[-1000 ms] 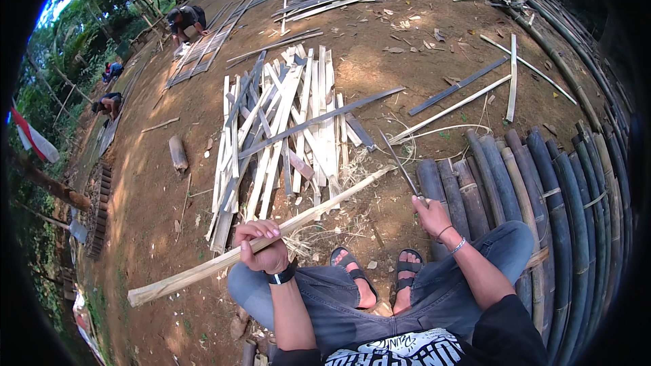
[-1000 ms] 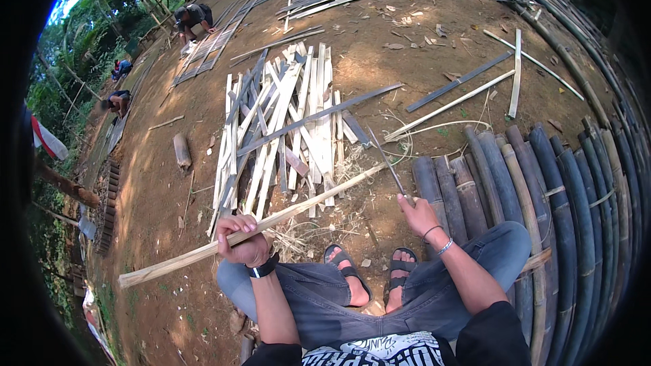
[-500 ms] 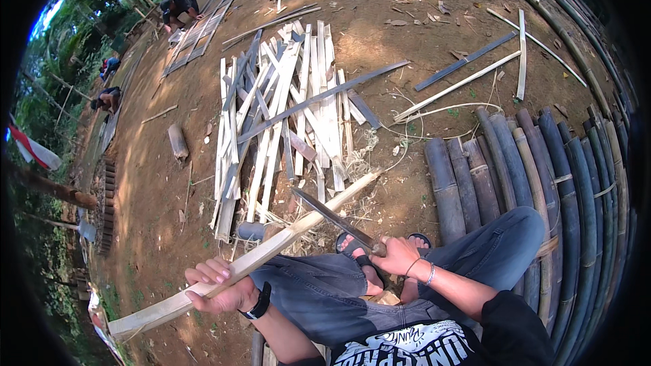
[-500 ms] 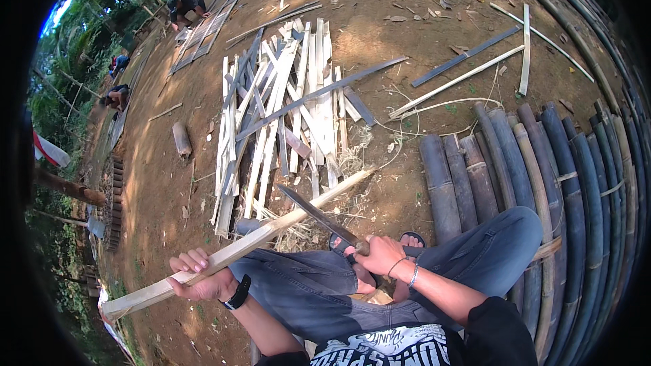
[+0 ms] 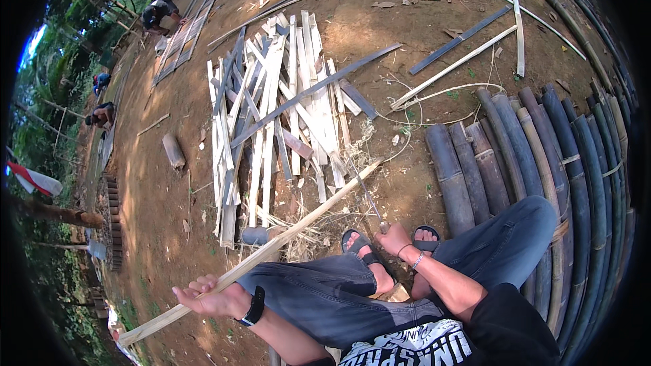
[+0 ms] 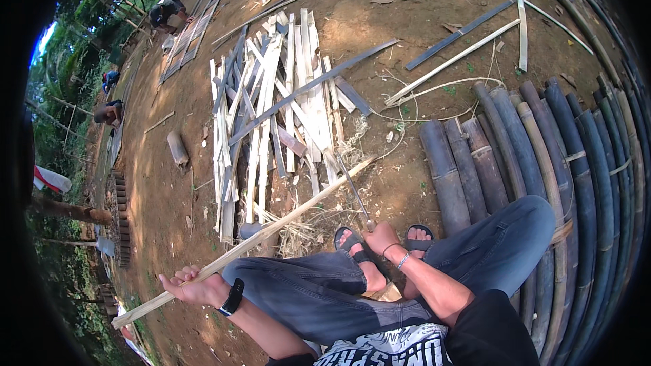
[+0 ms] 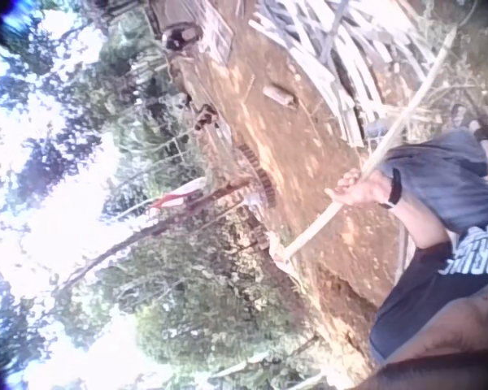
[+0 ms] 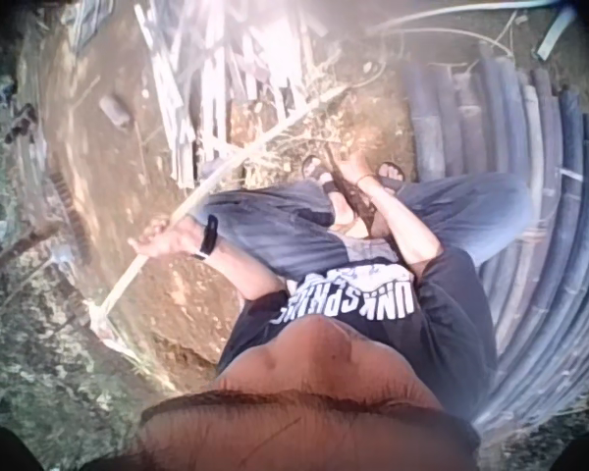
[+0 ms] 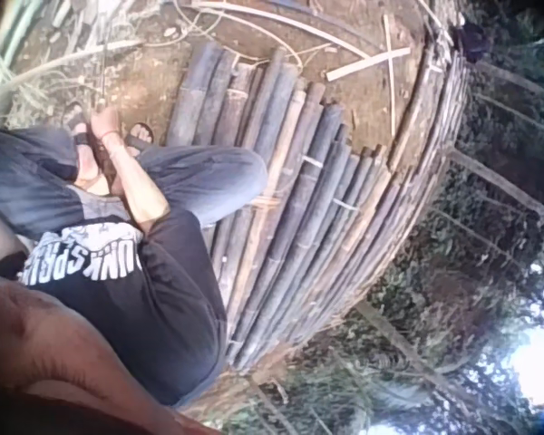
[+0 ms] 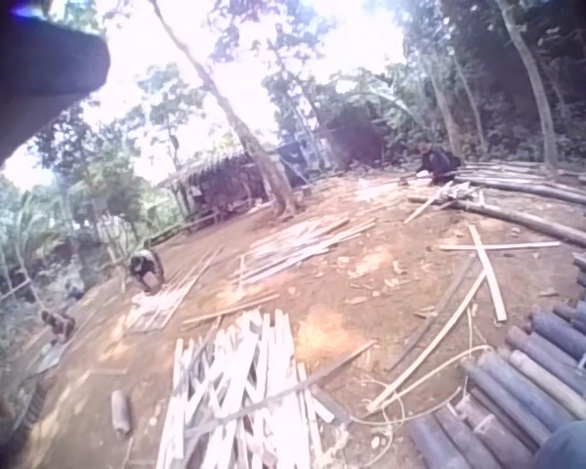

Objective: The person shapes and smooths a long bamboo strip using a blade, repeatedly drawing the blade along the edge of the wood while holding it.

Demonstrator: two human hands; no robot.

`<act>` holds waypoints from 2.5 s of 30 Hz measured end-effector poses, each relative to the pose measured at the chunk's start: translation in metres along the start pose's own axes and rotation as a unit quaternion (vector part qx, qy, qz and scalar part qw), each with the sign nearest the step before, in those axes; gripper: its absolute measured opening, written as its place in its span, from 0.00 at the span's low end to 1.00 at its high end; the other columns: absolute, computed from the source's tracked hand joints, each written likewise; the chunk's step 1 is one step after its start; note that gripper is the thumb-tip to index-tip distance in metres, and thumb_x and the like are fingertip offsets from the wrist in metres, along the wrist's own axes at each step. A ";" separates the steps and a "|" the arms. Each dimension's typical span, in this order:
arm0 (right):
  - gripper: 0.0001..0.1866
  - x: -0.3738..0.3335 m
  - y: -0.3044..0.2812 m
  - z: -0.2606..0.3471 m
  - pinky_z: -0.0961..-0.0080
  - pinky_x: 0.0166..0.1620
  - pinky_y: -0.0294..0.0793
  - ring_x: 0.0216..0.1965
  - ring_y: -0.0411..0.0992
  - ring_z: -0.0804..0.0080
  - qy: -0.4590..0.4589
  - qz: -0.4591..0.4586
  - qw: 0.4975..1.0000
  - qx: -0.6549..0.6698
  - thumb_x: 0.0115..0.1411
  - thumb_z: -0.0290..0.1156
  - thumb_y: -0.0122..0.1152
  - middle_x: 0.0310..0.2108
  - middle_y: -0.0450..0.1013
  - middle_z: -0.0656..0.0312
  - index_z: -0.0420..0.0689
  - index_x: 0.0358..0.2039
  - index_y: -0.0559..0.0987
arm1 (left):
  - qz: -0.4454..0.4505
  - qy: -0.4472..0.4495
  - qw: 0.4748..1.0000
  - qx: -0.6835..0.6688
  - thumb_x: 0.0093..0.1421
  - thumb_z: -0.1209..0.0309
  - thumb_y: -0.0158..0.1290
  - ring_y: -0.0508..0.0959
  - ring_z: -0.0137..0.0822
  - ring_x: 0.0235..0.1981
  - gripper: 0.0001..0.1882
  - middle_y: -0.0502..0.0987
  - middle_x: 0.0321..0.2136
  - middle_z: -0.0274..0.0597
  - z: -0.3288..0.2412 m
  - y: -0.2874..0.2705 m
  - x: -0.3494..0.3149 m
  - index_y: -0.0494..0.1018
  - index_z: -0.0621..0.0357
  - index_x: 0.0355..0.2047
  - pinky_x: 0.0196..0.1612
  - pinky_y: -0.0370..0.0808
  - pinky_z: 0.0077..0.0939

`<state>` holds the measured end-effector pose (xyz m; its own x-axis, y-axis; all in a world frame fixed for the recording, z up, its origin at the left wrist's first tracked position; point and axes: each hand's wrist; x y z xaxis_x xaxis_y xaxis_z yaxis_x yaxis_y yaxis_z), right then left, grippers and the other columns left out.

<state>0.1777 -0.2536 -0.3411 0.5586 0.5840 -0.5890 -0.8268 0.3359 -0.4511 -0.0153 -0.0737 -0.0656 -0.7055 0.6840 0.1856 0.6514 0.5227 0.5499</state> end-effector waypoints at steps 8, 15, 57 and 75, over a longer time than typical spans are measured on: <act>0.16 0.016 0.005 -0.019 0.64 0.27 0.71 0.21 0.74 0.54 -0.025 -0.013 0.999 0.030 0.47 0.37 0.61 0.16 0.71 0.44 0.34 0.20 0.76 | -0.009 -0.007 1.000 0.005 0.60 0.58 0.52 0.57 0.21 0.12 0.18 0.54 0.13 0.28 -0.003 0.013 -0.007 0.59 0.51 0.21 0.15 0.53 0.15; 0.15 -0.022 0.013 0.000 0.61 0.33 0.74 0.29 0.75 0.45 -0.095 0.034 0.995 0.013 0.47 0.38 0.62 0.21 0.72 0.41 0.36 0.23 0.78 | -0.101 0.030 0.990 0.094 0.59 0.56 0.53 0.58 0.23 0.15 0.20 0.53 0.14 0.28 -0.003 0.032 -0.009 0.57 0.50 0.19 0.20 0.54 0.20; 0.16 -0.019 -0.030 0.006 0.63 0.34 0.73 0.27 0.76 0.51 -0.030 0.069 0.997 0.012 0.47 0.39 0.61 0.20 0.73 0.44 0.35 0.22 0.78 | 0.428 -0.054 0.870 -0.238 0.57 0.67 0.45 0.57 0.21 0.06 0.14 0.58 0.06 0.28 -0.015 0.001 -0.033 0.55 0.49 0.17 0.12 0.55 0.11; 0.16 -0.054 -0.040 0.047 0.65 0.29 0.70 0.19 0.72 0.62 -0.157 0.091 0.983 0.009 0.45 0.37 0.63 0.14 0.70 0.48 0.35 0.17 0.75 | 0.630 -0.131 0.667 -0.376 0.42 0.70 0.55 0.68 0.26 0.04 0.16 0.67 0.03 0.37 -0.005 0.006 -0.013 0.58 0.53 0.09 0.09 0.63 0.12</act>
<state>0.1779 -0.2641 -0.2595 0.3553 0.8340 -0.4221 -0.9141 0.2156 -0.3433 -0.0035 -0.0818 -0.0602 0.4068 0.4560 0.7916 0.2881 -0.8863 0.3626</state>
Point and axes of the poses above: each hand's wrist, its own x-axis towards the middle knuckle, its own y-axis out of the palm, z = x × y
